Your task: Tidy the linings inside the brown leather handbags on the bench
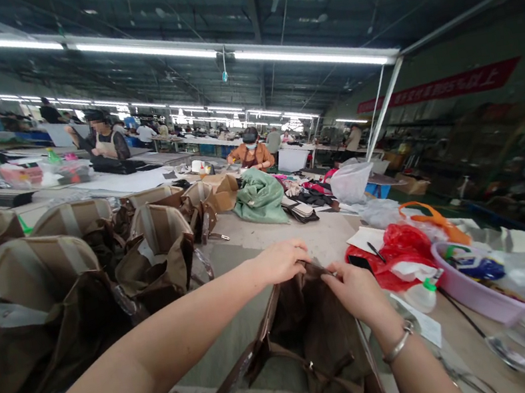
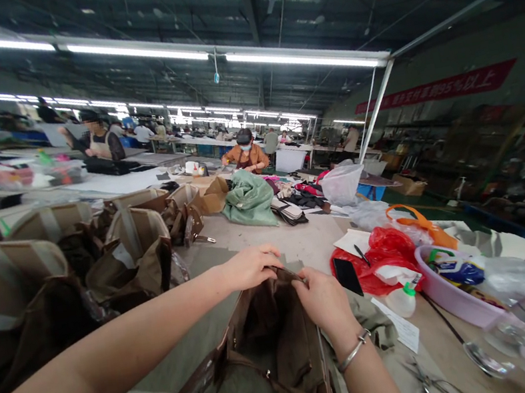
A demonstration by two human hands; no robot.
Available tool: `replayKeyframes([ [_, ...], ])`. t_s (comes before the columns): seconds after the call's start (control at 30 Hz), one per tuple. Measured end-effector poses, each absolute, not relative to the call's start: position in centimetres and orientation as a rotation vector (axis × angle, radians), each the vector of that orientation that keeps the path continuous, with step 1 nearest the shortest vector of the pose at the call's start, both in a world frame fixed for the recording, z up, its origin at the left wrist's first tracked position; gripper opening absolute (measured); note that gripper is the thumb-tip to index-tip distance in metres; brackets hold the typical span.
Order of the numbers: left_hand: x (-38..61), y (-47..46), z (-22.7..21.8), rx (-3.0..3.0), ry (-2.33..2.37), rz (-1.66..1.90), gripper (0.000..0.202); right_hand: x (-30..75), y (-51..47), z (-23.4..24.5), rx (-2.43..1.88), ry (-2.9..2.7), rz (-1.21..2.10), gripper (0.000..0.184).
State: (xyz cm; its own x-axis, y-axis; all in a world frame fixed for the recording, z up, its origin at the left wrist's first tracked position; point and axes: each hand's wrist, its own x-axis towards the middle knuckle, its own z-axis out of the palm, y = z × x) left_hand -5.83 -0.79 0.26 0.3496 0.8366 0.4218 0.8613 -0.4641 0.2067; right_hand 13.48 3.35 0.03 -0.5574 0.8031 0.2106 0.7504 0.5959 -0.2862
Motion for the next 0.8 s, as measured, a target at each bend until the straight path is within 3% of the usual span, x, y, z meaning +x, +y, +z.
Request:
replayKeyframes([
  [0.6, -6.3, 0.0, -1.3, -2.378, -1.766, -0.911, 0.010, 14.0, 3.9, 0.1, -1.134, -2.522, 0.294, 0.038],
  [0.8, -6.0, 0.3, -1.2, -2.353, -1.833, -0.914, 0.011, 13.3, 4.5, 0.1, -1.093, -2.540, 0.243, 0.035],
])
